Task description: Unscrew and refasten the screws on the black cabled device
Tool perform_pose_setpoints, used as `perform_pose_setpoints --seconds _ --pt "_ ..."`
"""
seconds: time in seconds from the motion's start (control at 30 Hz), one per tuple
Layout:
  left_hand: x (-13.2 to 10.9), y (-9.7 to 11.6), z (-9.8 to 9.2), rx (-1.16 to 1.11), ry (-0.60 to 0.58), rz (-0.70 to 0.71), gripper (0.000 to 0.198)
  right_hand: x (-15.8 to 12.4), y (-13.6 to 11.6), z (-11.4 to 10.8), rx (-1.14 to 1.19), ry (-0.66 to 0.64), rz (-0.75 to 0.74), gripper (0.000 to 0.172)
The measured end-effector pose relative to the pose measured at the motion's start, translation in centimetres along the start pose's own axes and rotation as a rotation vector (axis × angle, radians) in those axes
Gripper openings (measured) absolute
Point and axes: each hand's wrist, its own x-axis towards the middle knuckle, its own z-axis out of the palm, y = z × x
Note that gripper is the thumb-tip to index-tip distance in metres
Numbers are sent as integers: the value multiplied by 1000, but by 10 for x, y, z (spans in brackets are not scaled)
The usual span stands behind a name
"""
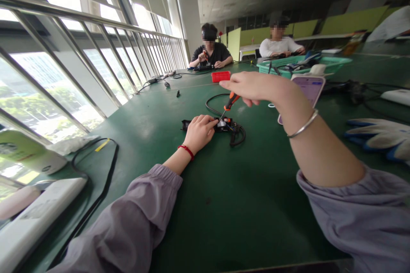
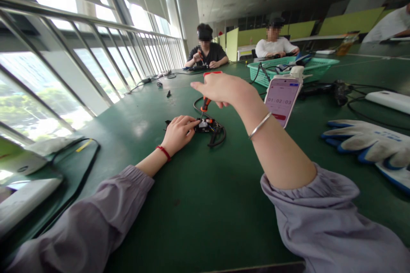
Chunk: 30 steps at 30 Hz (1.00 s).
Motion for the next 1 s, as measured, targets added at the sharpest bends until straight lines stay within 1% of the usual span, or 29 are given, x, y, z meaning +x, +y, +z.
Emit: perform_pose_setpoints --seconds 0.1,0.13,0.2,0.23,0.33,0.43,0.47,0.57,0.7,0.77,0.8,0.87,0.9,1.0 --pt "0 0 -1 -2 -8 -3 34 -1 0 -1 -18 22 -13 42" --pt "0 0 0 -3 -9 -2 34 -1 0 -1 -12 18 -32 46" --pt "0 0 0 -5 -8 1 35 -1 -1 0 8 2 -49 60" --pt "0 -1 0 -5 -7 0 35 -1 -1 0 18 -6 -41 62" --pt "0 -1 2 -4 -4 0 34 0 -3 1 28 -14 -8 52" --pt "0 0 2 -1 2 3 33 0 -3 1 4 -2 -15 44" --pt "0 0 1 1 2 3 33 0 -2 0 6 7 -26 43" --pt "1 1 0 4 -2 2 33 0 1 0 30 29 -40 55" --pt "1 1 0 12 -3 3 33 4 4 3 16 60 16 46" --pt "0 0 1 16 -1 3 33 5 4 3 15 79 -6 41" --pt "0 0 1 17 -1 4 33 5 4 3 20 75 -26 42" --pt "0 0 1 17 -4 2 33 4 4 2 33 43 -47 54" --pt "0 1 0 16 -6 0 33 3 3 2 33 24 -43 55" --pt "1 1 -1 16 -15 -7 33 1 1 0 -15 5 5 42"
